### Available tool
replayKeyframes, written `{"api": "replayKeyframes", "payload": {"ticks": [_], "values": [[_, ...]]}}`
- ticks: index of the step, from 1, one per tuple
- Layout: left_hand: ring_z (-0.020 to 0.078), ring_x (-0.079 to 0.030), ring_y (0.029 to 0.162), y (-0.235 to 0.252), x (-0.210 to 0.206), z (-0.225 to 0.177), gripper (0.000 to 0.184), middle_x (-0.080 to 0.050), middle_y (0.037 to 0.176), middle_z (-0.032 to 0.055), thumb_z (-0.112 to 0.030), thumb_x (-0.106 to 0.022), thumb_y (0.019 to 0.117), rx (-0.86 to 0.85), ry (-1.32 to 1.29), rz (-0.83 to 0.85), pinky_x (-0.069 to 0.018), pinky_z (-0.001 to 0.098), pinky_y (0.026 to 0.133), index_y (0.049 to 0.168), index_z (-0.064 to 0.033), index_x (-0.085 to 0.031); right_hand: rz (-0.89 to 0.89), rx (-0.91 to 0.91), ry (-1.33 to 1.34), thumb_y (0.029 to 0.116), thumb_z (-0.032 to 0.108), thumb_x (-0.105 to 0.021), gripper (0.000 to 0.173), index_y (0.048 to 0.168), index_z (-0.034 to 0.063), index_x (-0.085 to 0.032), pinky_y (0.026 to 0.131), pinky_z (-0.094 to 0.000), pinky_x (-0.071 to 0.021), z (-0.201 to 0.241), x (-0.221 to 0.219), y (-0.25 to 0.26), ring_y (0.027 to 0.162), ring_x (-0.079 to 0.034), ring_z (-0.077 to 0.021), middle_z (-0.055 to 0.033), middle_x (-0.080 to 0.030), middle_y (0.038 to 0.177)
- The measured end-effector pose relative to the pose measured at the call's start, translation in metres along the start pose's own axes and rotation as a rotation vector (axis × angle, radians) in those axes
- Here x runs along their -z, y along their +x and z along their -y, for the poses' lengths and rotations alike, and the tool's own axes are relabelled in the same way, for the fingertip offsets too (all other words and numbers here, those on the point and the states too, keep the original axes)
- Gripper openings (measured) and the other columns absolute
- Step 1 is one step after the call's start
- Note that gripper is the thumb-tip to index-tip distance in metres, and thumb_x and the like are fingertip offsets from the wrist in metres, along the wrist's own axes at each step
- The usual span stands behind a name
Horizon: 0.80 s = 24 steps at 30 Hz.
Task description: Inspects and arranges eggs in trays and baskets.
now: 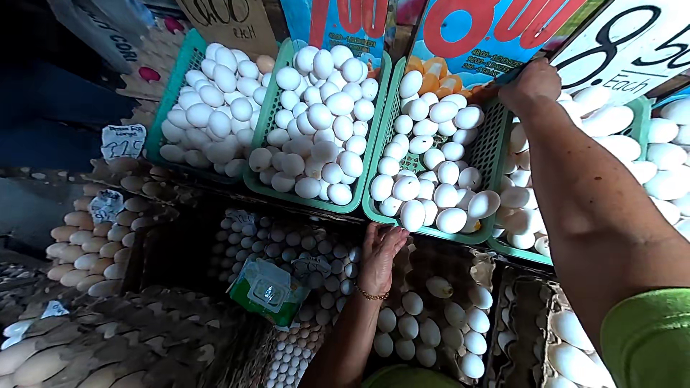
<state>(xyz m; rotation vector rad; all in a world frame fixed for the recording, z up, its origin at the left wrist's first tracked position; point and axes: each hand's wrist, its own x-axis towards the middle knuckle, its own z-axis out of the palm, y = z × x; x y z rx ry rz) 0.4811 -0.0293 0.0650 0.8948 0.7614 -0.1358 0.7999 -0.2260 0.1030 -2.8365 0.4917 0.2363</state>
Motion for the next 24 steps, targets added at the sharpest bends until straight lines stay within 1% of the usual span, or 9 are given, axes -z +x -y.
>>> {"api": "replayKeyframes", "payload": {"ticks": [3, 5, 7, 9, 11, 13, 16, 20, 24], "values": [[0.0202, -0.070, 0.099, 0.001, 0.002, 0.001, 0.025, -0.063, 0.113, 0.0175, 0.002, -0.050, 0.1033, -0.002, 0.023, 0.003, -0.0583, 0.0330, 0.092, 0.127, 0.0042, -0.046, 0.004, 0.025, -0.001, 0.0903, 0.013, -0.068, 0.067, 0.144, -0.0134, -0.039, 0.103, -0.0681, -0.0427, -0.003, 0.000, 0.001, 0.133, -0.052, -0.0505, -0.0359, -0.052, 0.141], [0.0204, -0.069, 0.100, 0.002, 0.003, 0.002, 0.023, -0.063, 0.113, 0.0178, 0.002, -0.051, 0.1031, -0.007, 0.039, 0.006, -0.0578, 0.0331, 0.092, 0.126, 0.0039, -0.046, 0.019, 0.076, -0.015, 0.0928, 0.015, -0.066, 0.061, 0.141, -0.0154, -0.042, 0.102, -0.0700, -0.0422, -0.008, 0.003, 0.001, 0.132, -0.052, -0.0534, -0.0382, -0.053, 0.138], [0.0203, -0.070, 0.099, 0.003, 0.004, 0.004, 0.022, -0.063, 0.112, 0.0175, 0.003, -0.051, 0.1027, -0.021, 0.051, 0.003, -0.0581, 0.0329, 0.091, 0.124, 0.0039, -0.046, 0.030, 0.150, -0.026, 0.0952, 0.017, -0.065, 0.050, 0.131, -0.0154, -0.053, 0.101, -0.0725, -0.0421, -0.015, 0.006, 0.002, 0.129, -0.053, -0.0554, -0.0388, -0.057, 0.133], [0.0196, -0.070, 0.098, 0.005, 0.005, 0.006, 0.022, -0.064, 0.109, 0.0166, 0.003, -0.051, 0.1027, -0.037, 0.078, 0.003, -0.0582, 0.0326, 0.090, 0.124, 0.0042, -0.046, 0.036, 0.231, -0.021, 0.0969, 0.020, -0.066, 0.041, 0.122, -0.0120, -0.062, 0.099, -0.0751, -0.0407, -0.024, 0.012, 0.003, 0.125, -0.055, -0.0569, -0.0387, -0.060, 0.128], [0.0202, -0.070, 0.100, 0.006, 0.008, 0.007, 0.026, -0.064, 0.113, 0.0175, 0.001, -0.052, 0.1030, -0.051, 0.141, 0.012, -0.0580, 0.0341, 0.092, 0.128, 0.0047, -0.046, 0.055, 0.332, -0.002, 0.0978, 0.022, -0.066, 0.040, 0.123, -0.0102, -0.064, 0.098, -0.0786, -0.0389, -0.036, 0.021, 0.000, 0.122, -0.054, -0.0603, -0.0399, -0.060, 0.125], [0.0229, -0.070, 0.105, 0.006, 0.019, 0.011, 0.033, -0.064, 0.120, 0.0198, -0.002, -0.053, 0.1037, -0.053, 0.233, 0.022, -0.0579, 0.0368, 0.094, 0.136, 0.0036, -0.045, 0.094, 0.443, -0.004, 0.1003, 0.024, -0.064, 0.042, 0.128, -0.0073, -0.063, 0.100, -0.0780, -0.0382, -0.046, 0.033, -0.011, 0.121, -0.056, -0.0590, -0.0378, -0.061, 0.125], [0.0237, -0.069, 0.111, 0.001, 0.044, 0.020, 0.045, -0.062, 0.130, 0.0198, -0.007, -0.058, 0.1023, -0.115, 0.440, 0.072, -0.0578, 0.0383, 0.095, 0.143, 0.0004, -0.043, 0.155, 0.598, -0.015, 0.1028, 0.024, -0.063, 0.037, 0.125, -0.0063, -0.064, 0.099, -0.0748, -0.0405, -0.063, 0.052, -0.041, 0.116, -0.060, -0.0545, -0.0338, -0.064, 0.121], [0.0175, -0.067, 0.112, -0.018, 0.074, 0.020, 0.036, -0.065, 0.129, 0.0147, -0.014, -0.063, 0.1012, -0.302, 0.788, 0.108, -0.0558, 0.0355, 0.097, 0.134, -0.0003, -0.056, 0.280, 0.640, -0.029, 0.1043, 0.022, -0.061, 0.030, 0.125, 0.0007, -0.066, 0.091, -0.0752, -0.0435, -0.096, 0.081, -0.103, 0.104, -0.065, -0.0501, -0.0286, -0.068, 0.116], [0.0206, -0.061, 0.123, -0.032, 0.107, 0.020, 0.031, -0.064, 0.131, 0.0106, -0.024, -0.067, 0.0992, -0.417, 1.164, 0.179, -0.0502, 0.0437, 0.104, 0.127, -0.0102, -0.068, 0.435, 0.645, 0.010, 0.1017, 0.018, -0.064, 0.024, 0.123, 0.0066, -0.067, 0.082, -0.0686, -0.0516, -0.148, 0.086, -0.172, 0.092, -0.069, -0.0397, -0.0198, -0.071, 0.107]]}}
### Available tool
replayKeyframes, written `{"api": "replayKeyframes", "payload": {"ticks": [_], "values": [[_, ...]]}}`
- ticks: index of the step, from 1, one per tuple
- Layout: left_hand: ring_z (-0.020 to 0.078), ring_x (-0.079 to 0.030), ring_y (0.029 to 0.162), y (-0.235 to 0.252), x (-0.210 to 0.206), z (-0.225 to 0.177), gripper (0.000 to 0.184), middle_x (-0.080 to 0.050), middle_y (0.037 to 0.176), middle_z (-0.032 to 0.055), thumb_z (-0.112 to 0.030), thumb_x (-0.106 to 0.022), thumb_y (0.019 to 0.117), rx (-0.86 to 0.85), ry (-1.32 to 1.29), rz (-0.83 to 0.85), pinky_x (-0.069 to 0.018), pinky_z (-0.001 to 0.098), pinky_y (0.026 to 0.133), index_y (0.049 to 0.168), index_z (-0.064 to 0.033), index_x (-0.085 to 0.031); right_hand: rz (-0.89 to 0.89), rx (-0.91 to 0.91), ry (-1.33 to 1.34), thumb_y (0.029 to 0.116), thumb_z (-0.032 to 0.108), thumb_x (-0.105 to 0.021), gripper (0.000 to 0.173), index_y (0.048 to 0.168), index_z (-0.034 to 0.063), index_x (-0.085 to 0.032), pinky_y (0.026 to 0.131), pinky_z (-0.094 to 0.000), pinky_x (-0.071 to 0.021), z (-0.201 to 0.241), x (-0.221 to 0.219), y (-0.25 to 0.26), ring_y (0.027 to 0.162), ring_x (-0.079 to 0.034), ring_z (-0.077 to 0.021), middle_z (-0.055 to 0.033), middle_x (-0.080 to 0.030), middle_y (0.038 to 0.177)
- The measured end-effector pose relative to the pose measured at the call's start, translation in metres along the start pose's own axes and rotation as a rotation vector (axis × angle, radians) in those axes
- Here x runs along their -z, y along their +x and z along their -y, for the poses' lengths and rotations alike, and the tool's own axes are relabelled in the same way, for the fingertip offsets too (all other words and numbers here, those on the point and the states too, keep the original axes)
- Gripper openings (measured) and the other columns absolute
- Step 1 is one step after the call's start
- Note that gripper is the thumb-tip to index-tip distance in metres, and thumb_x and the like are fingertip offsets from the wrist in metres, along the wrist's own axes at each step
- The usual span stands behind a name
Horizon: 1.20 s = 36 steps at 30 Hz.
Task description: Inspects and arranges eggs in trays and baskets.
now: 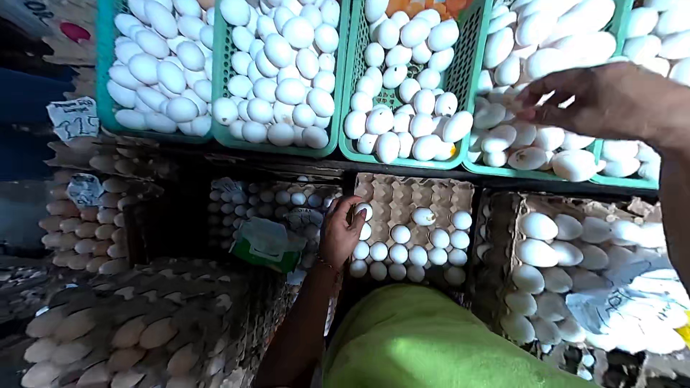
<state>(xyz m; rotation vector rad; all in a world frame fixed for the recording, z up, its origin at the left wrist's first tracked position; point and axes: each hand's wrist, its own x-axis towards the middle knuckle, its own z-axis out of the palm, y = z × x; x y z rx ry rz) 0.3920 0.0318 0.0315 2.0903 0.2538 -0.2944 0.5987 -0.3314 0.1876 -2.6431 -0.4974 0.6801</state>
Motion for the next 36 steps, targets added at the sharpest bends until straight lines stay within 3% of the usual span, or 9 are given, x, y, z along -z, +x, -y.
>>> {"api": "replayKeyframes", "payload": {"ticks": [4, 10, 14, 19, 21, 24, 27, 32, 36], "values": [[0.0242, -0.057, 0.129, -0.014, 0.009, 0.008, 0.037, -0.058, 0.140, 0.0135, -0.025, -0.070, 0.0975, -0.004, 0.141, 0.122, -0.0481, 0.0447, 0.107, 0.130, -0.0080, -0.067, 0.102, 0.016, 0.005, 0.0991, 0.018, -0.069, 0.026, 0.123, 0.0087, -0.069, 0.080, -0.0599, -0.0573, 0.013, -0.037, -0.065, 0.088, -0.071, -0.0310, -0.0131, -0.072, 0.107], [0.0276, -0.058, 0.129, -0.020, 0.004, 0.007, 0.041, -0.056, 0.145, 0.0119, -0.029, -0.068, 0.0984, 0.035, 0.266, 0.213, -0.0479, 0.0500, 0.107, 0.135, -0.0105, -0.064, 0.028, -0.002, -0.039, 0.0949, 0.018, -0.074, 0.032, 0.124, 0.0053, -0.070, 0.082, -0.0644, -0.0565, 0.026, -0.097, -0.127, 0.095, -0.072, -0.0372, -0.0173, -0.071, 0.112], [0.0289, -0.055, 0.133, -0.017, -0.004, 0.001, 0.042, -0.051, 0.151, 0.0118, -0.031, -0.067, 0.0993, 0.029, 0.324, 0.240, -0.0471, 0.0508, 0.108, 0.137, -0.0116, -0.062, 0.090, -0.064, 0.037, 0.1004, 0.026, -0.067, 0.032, 0.125, 0.0054, -0.070, 0.087, -0.0612, -0.0561, 0.050, -0.136, -0.149, 0.100, -0.070, -0.0368, -0.0180, -0.070, 0.115], [0.0308, -0.052, 0.137, -0.009, -0.016, 0.002, 0.047, -0.049, 0.151, 0.0156, -0.025, -0.068, 0.0988, 0.005, 0.344, 0.213, -0.0455, 0.0493, 0.111, 0.143, -0.0108, -0.057, 0.205, -0.120, -0.033, 0.1009, 0.022, -0.066, 0.033, 0.126, 0.0013, -0.068, 0.094, -0.0621, -0.0524, 0.091, -0.180, -0.136, 0.117, -0.064, -0.0441, -0.0231, -0.067, 0.124], [0.0311, -0.052, 0.136, -0.004, -0.020, 0.002, 0.048, -0.050, 0.150, 0.0165, -0.024, -0.068, 0.0988, 0.003, 0.367, 0.208, -0.0458, 0.0490, 0.110, 0.143, -0.0107, -0.056, 0.251, -0.122, -0.123, 0.1026, 0.019, -0.062, 0.030, 0.127, 0.0024, -0.066, 0.096, -0.0598, -0.0508, 0.106, -0.186, -0.119, 0.124, -0.061, -0.0418, -0.0212, -0.065, 0.130], [0.0330, -0.051, 0.137, 0.003, -0.022, -0.004, 0.049, -0.050, 0.150, 0.0165, -0.025, -0.069, 0.0985, 0.036, 0.417, 0.225, -0.0441, 0.0503, 0.112, 0.144, -0.0103, -0.056, 0.231, -0.047, -0.194, 0.0988, 0.003, -0.060, 0.026, 0.124, 0.0018, -0.067, 0.091, -0.0564, -0.0512, 0.119, -0.186, -0.093, 0.123, -0.060, -0.0402, -0.0205, -0.064, 0.130], [0.0341, -0.050, 0.137, 0.007, -0.022, -0.009, 0.048, -0.051, 0.149, 0.0170, -0.025, -0.068, 0.0990, 0.050, 0.456, 0.239, -0.0414, 0.0511, 0.114, 0.143, -0.0090, -0.057, 0.221, -0.011, -0.239, 0.0987, 0.003, -0.061, 0.027, 0.125, 0.0028, -0.066, 0.091, -0.0542, -0.0509, 0.128, -0.179, -0.077, 0.124, -0.060, -0.0382, -0.0188, -0.063, 0.131], [0.0320, -0.054, 0.134, 0.010, -0.018, -0.021, 0.042, -0.056, 0.144, 0.0162, -0.028, -0.061, 0.1025, -0.035, 0.392, 0.099, -0.0433, 0.0491, 0.112, 0.139, -0.0074, -0.060, 0.314, 0.011, -0.153, 0.1025, 0.005, -0.054, 0.032, 0.134, 0.0002, -0.060, 0.097, -0.0583, -0.0487, 0.127, -0.175, -0.080, 0.128, -0.056, -0.0430, -0.0233, -0.059, 0.136], [0.0347, -0.055, 0.131, 0.021, -0.009, -0.026, 0.043, -0.060, 0.138, 0.0207, -0.027, -0.061, 0.1015, -0.178, 0.228, -0.272, -0.0452, 0.0504, 0.110, 0.136, -0.0015, -0.061, 0.385, -0.024, -0.089, 0.1038, 0.016, -0.058, 0.035, 0.134, -0.0011, -0.059, 0.098, -0.0609, -0.0486, 0.115, -0.189, -0.099, 0.130, -0.055, -0.0454, -0.0249, -0.058, 0.138]]}}
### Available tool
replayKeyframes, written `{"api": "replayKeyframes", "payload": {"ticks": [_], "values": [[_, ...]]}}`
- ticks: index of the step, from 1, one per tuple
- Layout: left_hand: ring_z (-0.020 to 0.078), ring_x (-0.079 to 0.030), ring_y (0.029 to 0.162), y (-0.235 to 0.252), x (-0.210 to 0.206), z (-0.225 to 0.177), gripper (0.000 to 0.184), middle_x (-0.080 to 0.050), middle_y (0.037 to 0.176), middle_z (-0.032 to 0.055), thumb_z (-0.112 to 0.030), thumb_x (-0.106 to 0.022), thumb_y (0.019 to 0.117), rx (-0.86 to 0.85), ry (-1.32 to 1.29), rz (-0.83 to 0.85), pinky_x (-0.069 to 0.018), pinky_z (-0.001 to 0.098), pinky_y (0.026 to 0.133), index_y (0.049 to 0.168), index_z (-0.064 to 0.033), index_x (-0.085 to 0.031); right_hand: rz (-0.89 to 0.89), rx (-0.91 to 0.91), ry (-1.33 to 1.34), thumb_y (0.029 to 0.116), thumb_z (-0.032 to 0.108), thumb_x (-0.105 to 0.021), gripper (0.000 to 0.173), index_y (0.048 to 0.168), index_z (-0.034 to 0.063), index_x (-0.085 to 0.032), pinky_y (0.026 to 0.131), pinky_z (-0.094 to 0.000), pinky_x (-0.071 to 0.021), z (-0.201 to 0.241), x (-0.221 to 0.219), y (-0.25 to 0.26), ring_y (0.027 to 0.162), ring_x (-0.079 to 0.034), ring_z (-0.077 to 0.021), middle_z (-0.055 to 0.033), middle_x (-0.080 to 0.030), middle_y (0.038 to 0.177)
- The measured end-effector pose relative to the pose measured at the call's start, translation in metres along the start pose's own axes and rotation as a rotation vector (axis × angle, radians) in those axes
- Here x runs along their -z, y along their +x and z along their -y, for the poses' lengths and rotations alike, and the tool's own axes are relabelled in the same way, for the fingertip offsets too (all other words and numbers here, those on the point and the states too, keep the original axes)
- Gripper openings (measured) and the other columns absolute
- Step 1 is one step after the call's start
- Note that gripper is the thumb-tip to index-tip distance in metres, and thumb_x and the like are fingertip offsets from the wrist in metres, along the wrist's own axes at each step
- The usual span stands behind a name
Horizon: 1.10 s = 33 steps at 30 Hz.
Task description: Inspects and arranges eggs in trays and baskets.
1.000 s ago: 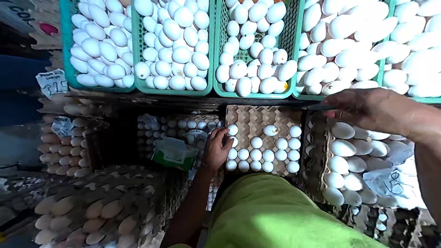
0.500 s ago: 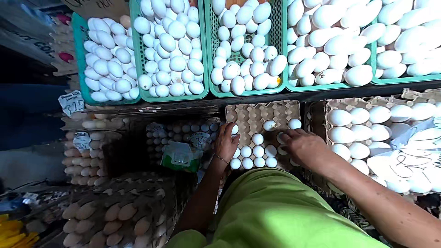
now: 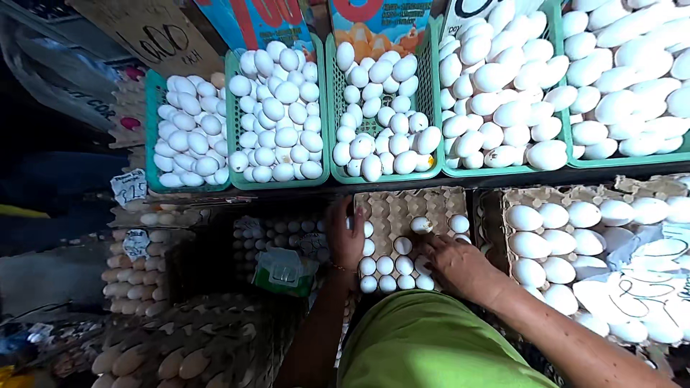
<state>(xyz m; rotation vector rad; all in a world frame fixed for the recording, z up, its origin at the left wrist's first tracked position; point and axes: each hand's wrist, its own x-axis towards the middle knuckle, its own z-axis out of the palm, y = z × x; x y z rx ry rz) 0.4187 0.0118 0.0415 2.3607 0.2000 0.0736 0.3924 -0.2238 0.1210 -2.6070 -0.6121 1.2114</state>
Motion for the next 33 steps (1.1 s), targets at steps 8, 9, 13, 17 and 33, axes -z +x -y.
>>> {"api": "replayKeyframes", "payload": {"ticks": [8, 9, 13, 17, 33], "values": [[0.0376, -0.020, 0.155, 0.120, 0.046, 0.046, 0.061, -0.023, 0.163, 0.0312, -0.029, -0.039, 0.1101, -0.008, 0.006, -0.738, -0.0170, 0.0400, 0.127, 0.156, 0.0097, -0.028, -0.013, -0.037, 0.073, 0.1034, 0.020, -0.059, 0.035, 0.133, 0.0018, -0.063, 0.099, -0.0551, -0.0511, -0.011, -0.022, -0.015, 0.127, -0.059, -0.0407, -0.0205, -0.062, 0.136], [0.0380, -0.021, 0.155, 0.131, 0.046, 0.042, 0.060, -0.023, 0.164, 0.0311, -0.029, -0.038, 0.1101, -0.044, 0.037, -0.746, -0.0179, 0.0405, 0.127, 0.155, 0.0094, -0.029, -0.030, -0.039, 0.072, 0.1031, 0.022, -0.060, 0.034, 0.131, 0.0024, -0.064, 0.098, -0.0545, -0.0520, -0.012, -0.023, -0.015, 0.126, -0.060, -0.0399, -0.0197, -0.063, 0.135], [0.0377, -0.024, 0.154, 0.158, 0.029, 0.032, 0.060, -0.029, 0.163, 0.0263, -0.033, -0.037, 0.1092, -0.125, 0.208, -0.702, -0.0141, 0.0539, 0.125, 0.156, 0.0043, -0.033, -0.071, -0.043, 0.095, 0.1031, 0.025, -0.061, 0.036, 0.132, 0.0037, -0.065, 0.097, -0.0538, -0.0533, -0.013, -0.023, -0.012, 0.124, -0.063, -0.0389, -0.0191, -0.065, 0.133], [0.0358, -0.029, 0.153, 0.163, 0.010, 0.038, 0.056, -0.039, 0.161, 0.0206, -0.033, -0.040, 0.1085, -0.126, 0.311, -0.702, -0.0087, 0.0635, 0.123, 0.154, -0.0004, -0.040, -0.235, -0.003, 0.087, 0.0967, 0.021, -0.070, 0.032, 0.123, 0.0039, -0.071, 0.089, -0.0514, -0.0589, -0.022, -0.035, -0.012, 0.113, -0.069, -0.0368, -0.0174, -0.071, 0.124], [0.0364, -0.031, 0.152, 0.155, 0.004, 0.038, 0.048, -0.049, 0.155, 0.0166, -0.029, -0.050, 0.1059, -0.220, 0.328, -0.689, -0.0038, 0.0682, 0.121, 0.147, -0.0031, -0.051, -0.197, 0.013, 0.053, 0.0951, 0.022, -0.071, 0.032, 0.122, 0.0042, -0.072, 0.085, -0.0511, -0.0596, -0.029, -0.023, 0.014, 0.109, -0.071, -0.0374, -0.0178, -0.072, 0.120]]}}
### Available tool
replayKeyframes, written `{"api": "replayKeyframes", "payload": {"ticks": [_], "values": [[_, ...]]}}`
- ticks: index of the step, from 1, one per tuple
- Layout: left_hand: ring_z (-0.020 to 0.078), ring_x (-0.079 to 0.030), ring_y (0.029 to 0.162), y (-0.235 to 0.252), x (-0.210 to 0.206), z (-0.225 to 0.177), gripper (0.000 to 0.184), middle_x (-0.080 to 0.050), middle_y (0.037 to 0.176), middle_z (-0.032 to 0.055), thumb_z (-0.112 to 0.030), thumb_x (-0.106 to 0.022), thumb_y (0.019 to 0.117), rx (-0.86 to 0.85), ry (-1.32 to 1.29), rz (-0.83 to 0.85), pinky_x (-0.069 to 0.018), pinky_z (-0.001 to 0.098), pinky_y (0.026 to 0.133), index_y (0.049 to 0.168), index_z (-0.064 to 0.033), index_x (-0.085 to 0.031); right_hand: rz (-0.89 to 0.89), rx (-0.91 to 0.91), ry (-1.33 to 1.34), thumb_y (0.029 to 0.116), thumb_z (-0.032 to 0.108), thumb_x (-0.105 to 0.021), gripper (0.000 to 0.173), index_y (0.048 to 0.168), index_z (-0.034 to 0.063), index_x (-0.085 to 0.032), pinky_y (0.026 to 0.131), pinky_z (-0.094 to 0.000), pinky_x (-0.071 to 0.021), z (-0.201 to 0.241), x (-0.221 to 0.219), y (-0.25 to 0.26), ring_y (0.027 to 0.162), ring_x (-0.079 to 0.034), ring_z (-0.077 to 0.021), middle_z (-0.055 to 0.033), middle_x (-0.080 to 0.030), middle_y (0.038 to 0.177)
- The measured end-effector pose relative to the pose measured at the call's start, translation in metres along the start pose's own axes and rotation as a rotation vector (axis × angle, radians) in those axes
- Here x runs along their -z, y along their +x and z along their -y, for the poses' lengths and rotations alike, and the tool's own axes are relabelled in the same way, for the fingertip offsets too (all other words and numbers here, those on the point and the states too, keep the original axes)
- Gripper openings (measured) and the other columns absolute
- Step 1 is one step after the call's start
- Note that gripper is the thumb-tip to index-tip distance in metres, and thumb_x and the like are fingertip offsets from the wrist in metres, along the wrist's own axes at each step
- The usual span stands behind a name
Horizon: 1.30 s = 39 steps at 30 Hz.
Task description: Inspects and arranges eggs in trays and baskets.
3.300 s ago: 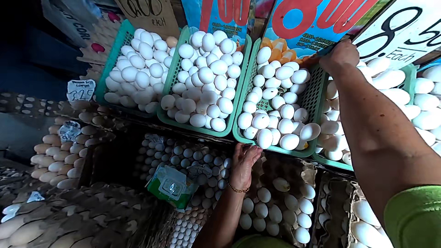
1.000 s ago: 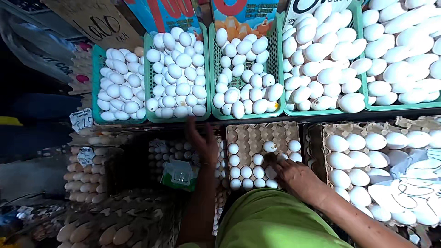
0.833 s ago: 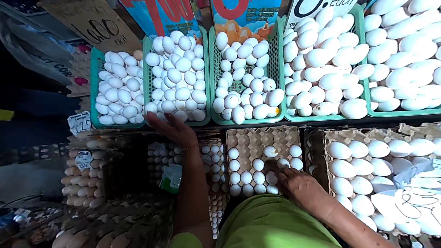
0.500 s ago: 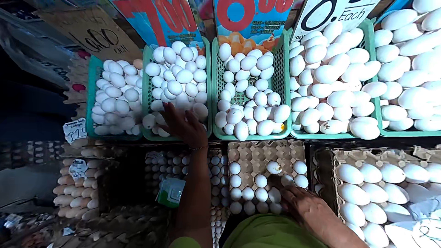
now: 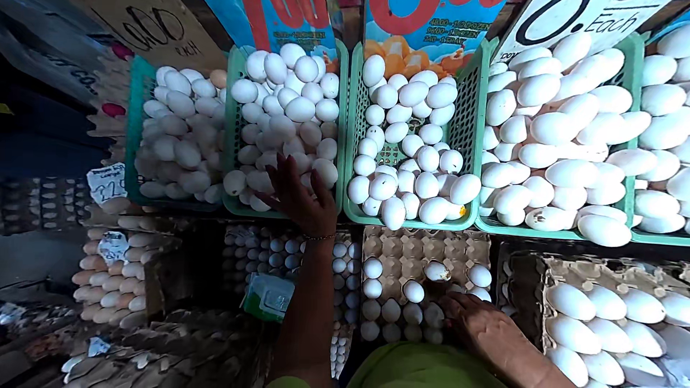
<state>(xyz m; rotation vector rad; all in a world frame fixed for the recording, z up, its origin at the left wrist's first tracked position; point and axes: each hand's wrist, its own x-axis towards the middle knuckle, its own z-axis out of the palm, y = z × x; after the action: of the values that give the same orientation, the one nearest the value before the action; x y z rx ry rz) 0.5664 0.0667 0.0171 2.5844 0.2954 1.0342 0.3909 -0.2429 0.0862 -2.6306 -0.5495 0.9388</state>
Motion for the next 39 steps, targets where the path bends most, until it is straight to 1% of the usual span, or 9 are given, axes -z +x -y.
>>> {"api": "replayKeyframes", "payload": {"ticks": [8, 14, 21, 29, 32, 34, 35, 37, 39], "values": [[0.0353, -0.035, 0.151, 0.000, 0.002, -0.002, 0.047, -0.051, 0.153, 0.0172, -0.027, -0.050, 0.1058, 0.013, 0.002, 0.014, -0.0048, 0.0686, 0.121, 0.146, -0.0023, -0.052, 0.046, -0.027, 0.033, 0.0976, 0.022, -0.069, 0.034, 0.126, 0.0032, -0.070, 0.089, -0.0543, -0.0576, 0.005, 0.003, -0.001, 0.113, -0.069, -0.0399, -0.0197, -0.070, 0.125], [0.0334, -0.034, 0.151, 0.001, 0.002, -0.002, 0.046, -0.051, 0.153, 0.0160, -0.028, -0.050, 0.1066, 0.009, 0.004, 0.014, -0.0046, 0.0690, 0.121, 0.146, -0.0039, -0.052, 0.089, -0.060, 0.036, 0.0991, 0.024, -0.067, 0.036, 0.130, 0.0046, -0.069, 0.092, -0.0543, -0.0567, 0.005, 0.000, -0.009, 0.117, -0.068, -0.0388, -0.0178, -0.069, 0.129], [0.0339, -0.034, 0.152, 0.000, 0.001, -0.002, 0.046, -0.051, 0.153, 0.0159, -0.029, -0.050, 0.1067, 0.007, -0.001, 0.007, -0.0036, 0.0689, 0.121, 0.146, -0.0041, -0.052, 0.062, -0.067, 0.034, 0.0978, 0.020, -0.068, 0.032, 0.125, 0.0029, -0.071, 0.090, -0.0520, -0.0581, 0.005, -0.008, -0.013, 0.115, -0.069, -0.0386, -0.0188, -0.071, 0.125], [0.0330, -0.036, 0.150, -0.001, -0.004, 0.000, 0.045, -0.053, 0.151, 0.0149, -0.028, -0.050, 0.1062, 0.002, 0.008, 0.004, -0.0050, 0.0688, 0.121, 0.144, -0.0045, -0.054, 0.119, -0.084, 0.045, 0.1003, 0.025, -0.066, 0.035, 0.129, 0.0048, -0.069, 0.092, -0.0523, -0.0567, 0.005, -0.002, -0.005, 0.117, -0.068, -0.0378, -0.0177, -0.069, 0.129], [0.0328, -0.037, 0.150, -0.002, 0.000, 0.015, 0.050, -0.052, 0.153, 0.0136, -0.034, -0.053, 0.1056, 0.000, 0.036, 0.068, -0.0061, 0.0704, 0.121, 0.148, -0.0072, -0.053, 0.243, -0.103, 0.110, 0.1051, 0.024, -0.057, 0.039, 0.138, 0.0044, -0.062, 0.104, -0.0547, -0.0499, 0.012, 0.007, 0.001, 0.128, -0.060, -0.0392, -0.0201, -0.062, 0.138], [0.0313, -0.031, 0.153, -0.006, 0.003, 0.020, 0.057, -0.045, 0.158, 0.0130, -0.041, -0.050, 0.1058, 0.008, 0.008, 0.154, -0.0055, 0.0681, 0.123, 0.154, -0.0109, -0.046, 0.238, -0.118, 0.192, 0.1040, 0.019, -0.057, 0.039, 0.139, 0.0018, -0.060, 0.106, -0.0582, -0.0474, 0.018, 0.011, -0.006, 0.130, -0.058, -0.0415, -0.0225, -0.061, 0.139], [0.0331, -0.030, 0.153, -0.006, 0.005, 0.014, 0.058, -0.043, 0.159, 0.0157, -0.041, -0.050, 0.1066, 0.025, -0.030, 0.198, -0.0074, 0.0664, 0.124, 0.155, -0.0092, -0.045, 0.221, -0.124, 0.221, 0.1036, 0.018, -0.058, 0.038, 0.137, 0.0007, -0.061, 0.106, -0.0595, -0.0470, 0.020, 0.012, -0.010, 0.130, -0.058, -0.0422, -0.0229, -0.062, 0.138], [0.0421, -0.032, 0.150, 0.002, 0.020, -0.011, 0.058, -0.041, 0.157, 0.0268, -0.034, -0.049, 0.1080, 0.073, -0.086, 0.290, -0.0136, 0.0624, 0.123, 0.153, 0.0024, -0.042, 0.274, -0.141, 0.259, 0.1061, 0.019, -0.055, 0.039, 0.140, -0.0003, -0.057, 0.109, -0.0606, -0.0425, 0.022, 0.017, -0.013, 0.134, -0.053, -0.0437, -0.0238, -0.057, 0.144], [0.0480, -0.043, 0.141, 0.010, 0.037, -0.033, 0.057, -0.048, 0.148, 0.0338, -0.028, -0.049, 0.1071, 0.155, -0.080, 0.324, -0.0263, 0.0573, 0.119, 0.149, 0.0101, -0.043, 0.263, -0.138, 0.275, 0.1068, 0.018, -0.054, 0.039, 0.141, -0.0014, -0.056, 0.109, -0.0606, -0.0416, 0.024, 0.016, -0.018, 0.135, -0.051, -0.0449, -0.0251, -0.055, 0.145]]}}
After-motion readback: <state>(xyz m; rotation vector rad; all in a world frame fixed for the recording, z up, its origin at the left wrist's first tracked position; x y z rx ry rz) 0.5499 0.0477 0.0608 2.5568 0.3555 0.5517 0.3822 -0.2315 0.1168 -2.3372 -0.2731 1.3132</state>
